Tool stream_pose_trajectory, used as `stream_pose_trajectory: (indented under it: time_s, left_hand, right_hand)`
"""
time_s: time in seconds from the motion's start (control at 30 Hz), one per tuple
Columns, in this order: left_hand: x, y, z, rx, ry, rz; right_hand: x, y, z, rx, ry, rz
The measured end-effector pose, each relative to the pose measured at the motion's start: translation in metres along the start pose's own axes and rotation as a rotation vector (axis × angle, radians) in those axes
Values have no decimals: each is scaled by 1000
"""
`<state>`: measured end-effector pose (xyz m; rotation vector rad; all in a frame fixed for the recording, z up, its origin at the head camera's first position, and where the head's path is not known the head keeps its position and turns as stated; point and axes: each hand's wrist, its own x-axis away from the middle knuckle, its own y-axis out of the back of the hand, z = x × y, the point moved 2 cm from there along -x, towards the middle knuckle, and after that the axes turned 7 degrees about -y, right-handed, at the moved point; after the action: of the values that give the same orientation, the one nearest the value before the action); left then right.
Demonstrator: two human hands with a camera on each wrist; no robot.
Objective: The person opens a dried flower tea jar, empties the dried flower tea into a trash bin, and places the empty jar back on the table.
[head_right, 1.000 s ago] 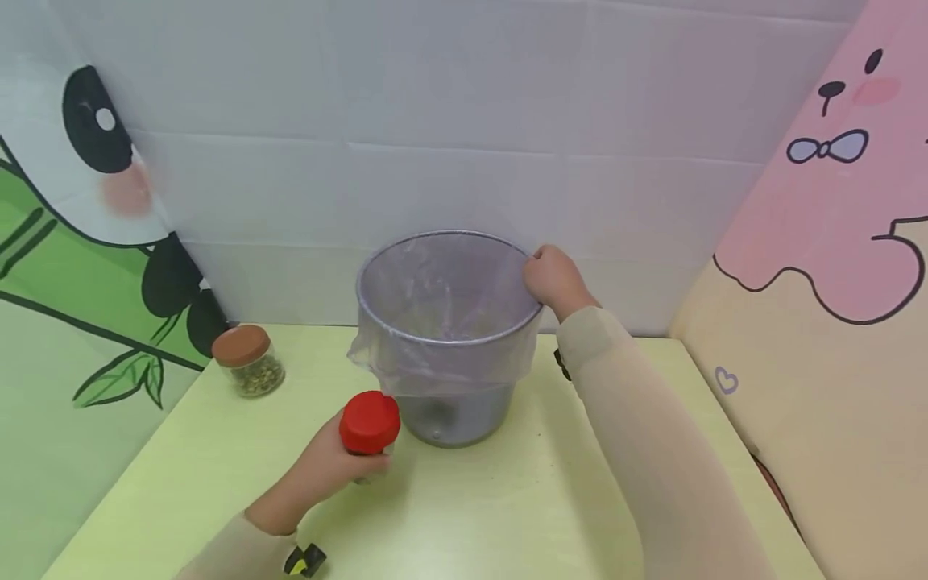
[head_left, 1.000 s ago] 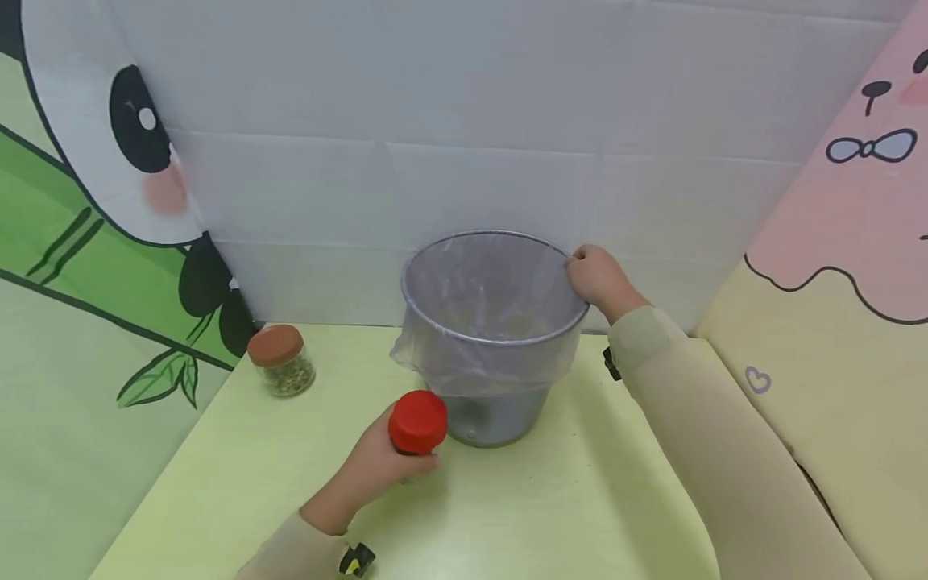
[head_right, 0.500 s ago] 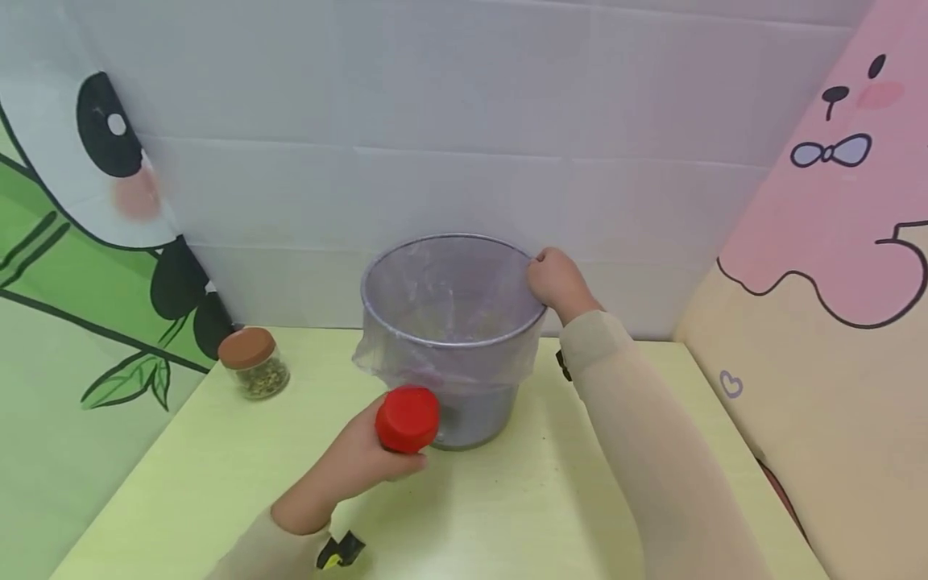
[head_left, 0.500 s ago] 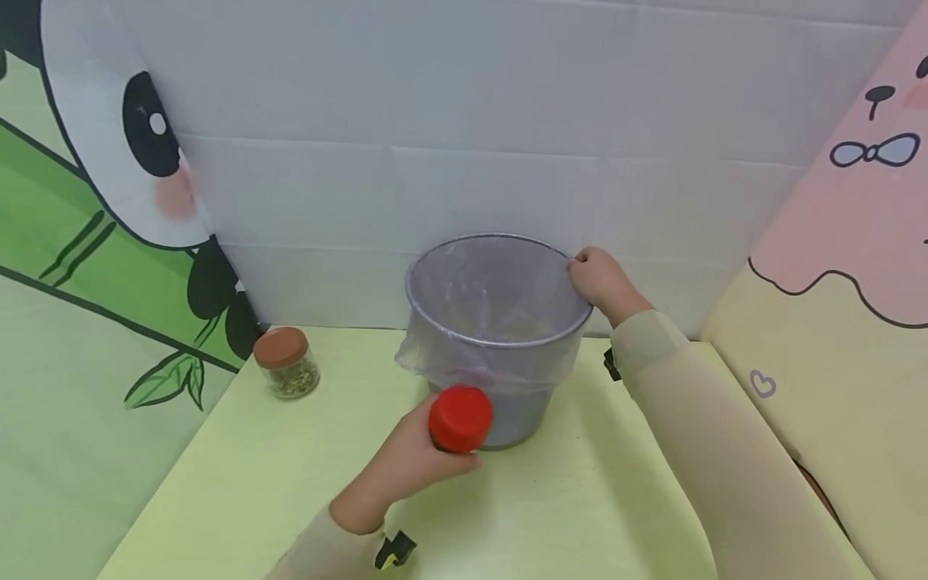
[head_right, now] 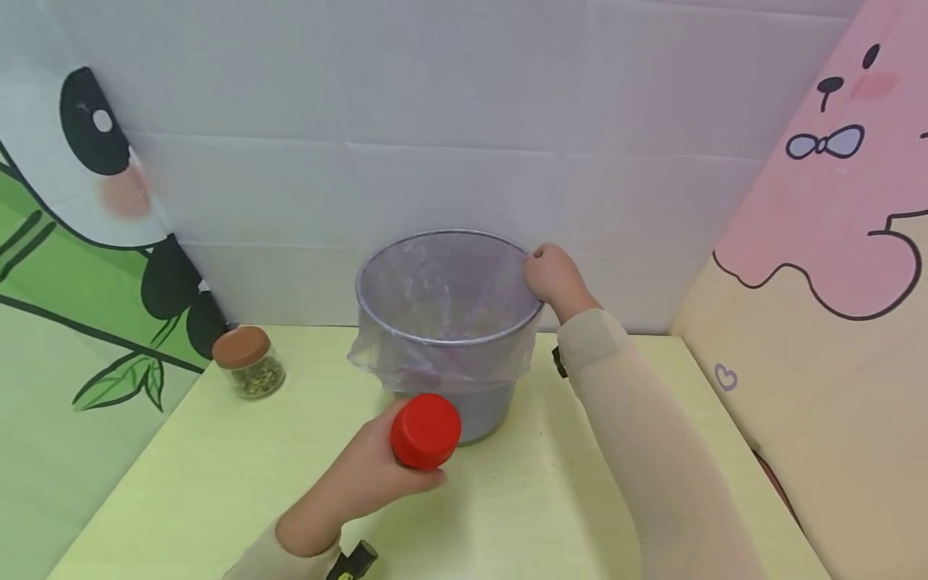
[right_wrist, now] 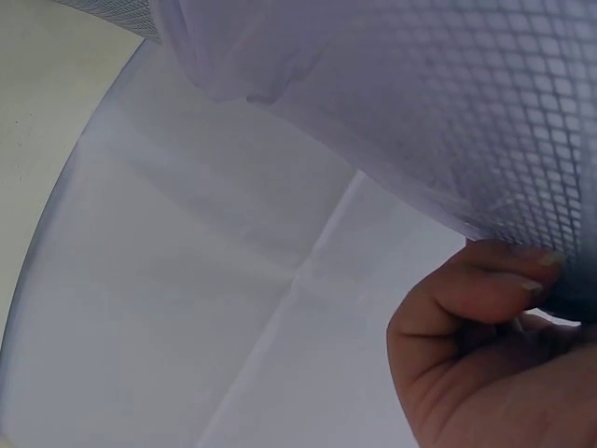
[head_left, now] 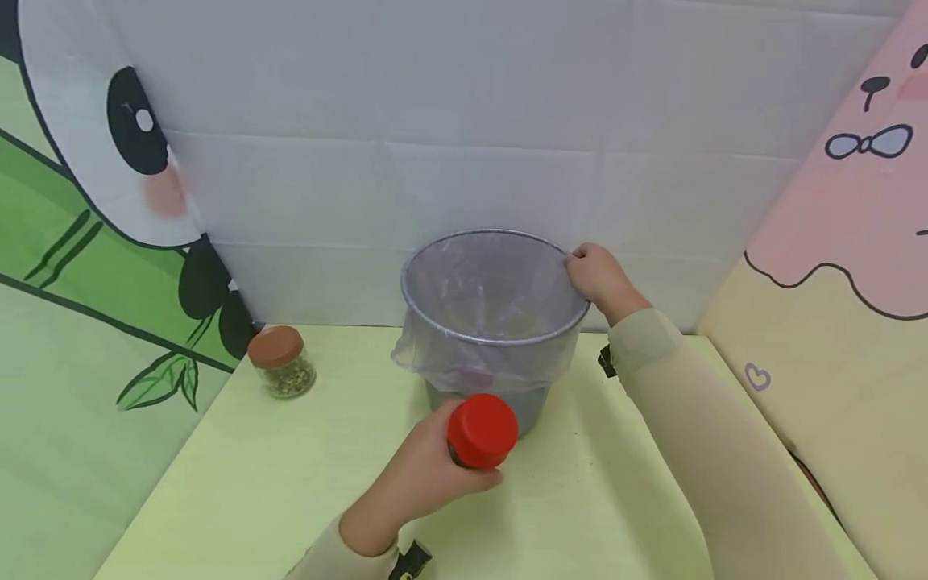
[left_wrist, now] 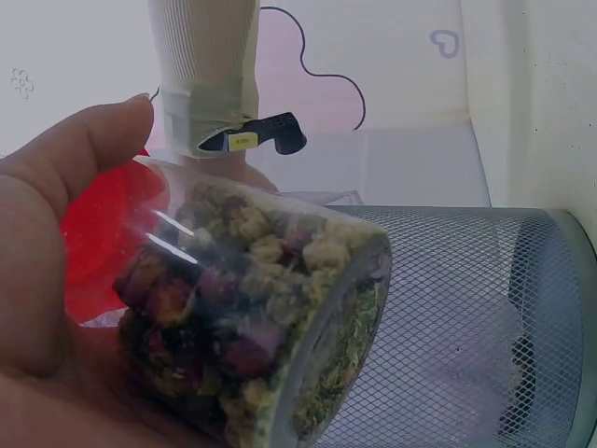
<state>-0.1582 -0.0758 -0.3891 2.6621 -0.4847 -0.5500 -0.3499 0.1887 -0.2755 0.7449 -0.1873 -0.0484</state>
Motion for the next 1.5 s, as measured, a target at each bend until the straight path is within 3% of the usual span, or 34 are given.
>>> stream_pose_trajectory:
  time_s: [0.57,0.77,0.9,1.07,1.2,1.33,1.5]
  left_hand:
    - [1,-3,2,-68,1,9]
    - [1,-1,4,-81,4,8]
    - [1,-1,5,-92,1,6]
    - [1,-2,7,-109,-6,18]
    - [1,-3,9,-135,-15,25]
    - [0,-3,10,-147,-22,33]
    - [0,-3,12,-150,-28,39]
  right_hand:
    - [4,4,2,63,10,-66]
    - [7,7,1,60,-30,-72]
    - [7,10,1,37,-47,-44]
    - [10,16,2,-52,-59,26]
    - [15,21,0,-133,-55,38]
    - [22,21,-7,-212,-27,-29]
    - [41,15,-26,-269,66,-210]
